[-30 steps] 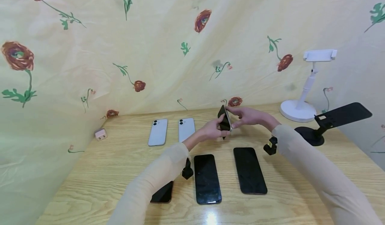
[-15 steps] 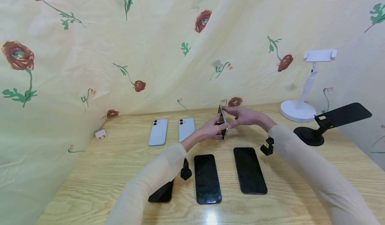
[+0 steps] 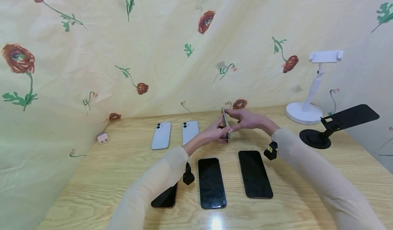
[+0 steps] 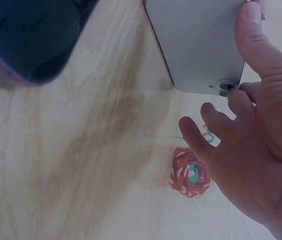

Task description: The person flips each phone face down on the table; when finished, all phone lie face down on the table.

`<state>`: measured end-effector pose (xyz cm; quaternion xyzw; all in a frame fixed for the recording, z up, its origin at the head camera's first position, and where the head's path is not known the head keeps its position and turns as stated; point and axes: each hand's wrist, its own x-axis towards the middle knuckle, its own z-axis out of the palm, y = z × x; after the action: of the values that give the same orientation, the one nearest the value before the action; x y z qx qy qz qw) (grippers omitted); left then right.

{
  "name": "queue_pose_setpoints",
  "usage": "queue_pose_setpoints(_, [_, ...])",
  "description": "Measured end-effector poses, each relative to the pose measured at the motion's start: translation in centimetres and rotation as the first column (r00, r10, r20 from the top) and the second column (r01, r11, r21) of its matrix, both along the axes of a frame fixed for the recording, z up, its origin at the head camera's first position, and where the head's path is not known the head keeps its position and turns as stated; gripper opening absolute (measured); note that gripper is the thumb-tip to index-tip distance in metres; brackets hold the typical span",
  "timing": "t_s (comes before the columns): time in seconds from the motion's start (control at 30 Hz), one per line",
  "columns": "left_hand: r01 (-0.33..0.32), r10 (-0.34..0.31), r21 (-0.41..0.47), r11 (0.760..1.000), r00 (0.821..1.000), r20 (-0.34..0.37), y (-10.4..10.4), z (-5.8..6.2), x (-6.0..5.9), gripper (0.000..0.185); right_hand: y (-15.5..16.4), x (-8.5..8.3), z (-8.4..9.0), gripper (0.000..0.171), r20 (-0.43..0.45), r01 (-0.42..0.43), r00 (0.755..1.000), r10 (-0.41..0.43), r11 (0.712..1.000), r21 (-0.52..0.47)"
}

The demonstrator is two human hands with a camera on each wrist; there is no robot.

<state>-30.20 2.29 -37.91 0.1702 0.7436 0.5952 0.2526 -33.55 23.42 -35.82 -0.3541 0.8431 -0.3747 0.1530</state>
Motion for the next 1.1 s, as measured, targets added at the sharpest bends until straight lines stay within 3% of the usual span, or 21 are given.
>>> queue_pose_setpoints(0.23, [0.009, -0.009, 0.003, 1.000, 1.000, 0.016, -0.4, 0.1, 0.1, 0.074, -0.3, -0.2, -0.5, 0.089, 0.022, -0.031, 0.999, 0.032, 0.998, -0.063])
queue_pose_setpoints(0.47, [-0.014, 0.013, 0.017, 1.000, 0.998, 0.062, -0.8, 0.3, 0.1, 0.075, -0.7, -0.1, -0.7, 0.091, 0.028, -0.015, 0.999, 0.017, 0.998, -0.058])
queue_pose_setpoints(0.7, [-0.039, 0.033, 0.060, 0.997, 0.994, 0.103, -1.0, 0.3, 0.2, 0.074, -1.3, 0.2, -0.8, 0.091, 0.077, -0.034, 0.996, 0.040, 0.996, -0.077])
queue_pose_setpoints(1.1, [-0.056, 0.030, 0.169, 0.984, 0.988, 0.152, -1.7, 0.0, 0.4, 0.072, -2.0, 0.0, -1.4, 0.094, 0.078, -0.062, 0.995, 0.068, 0.995, -0.082])
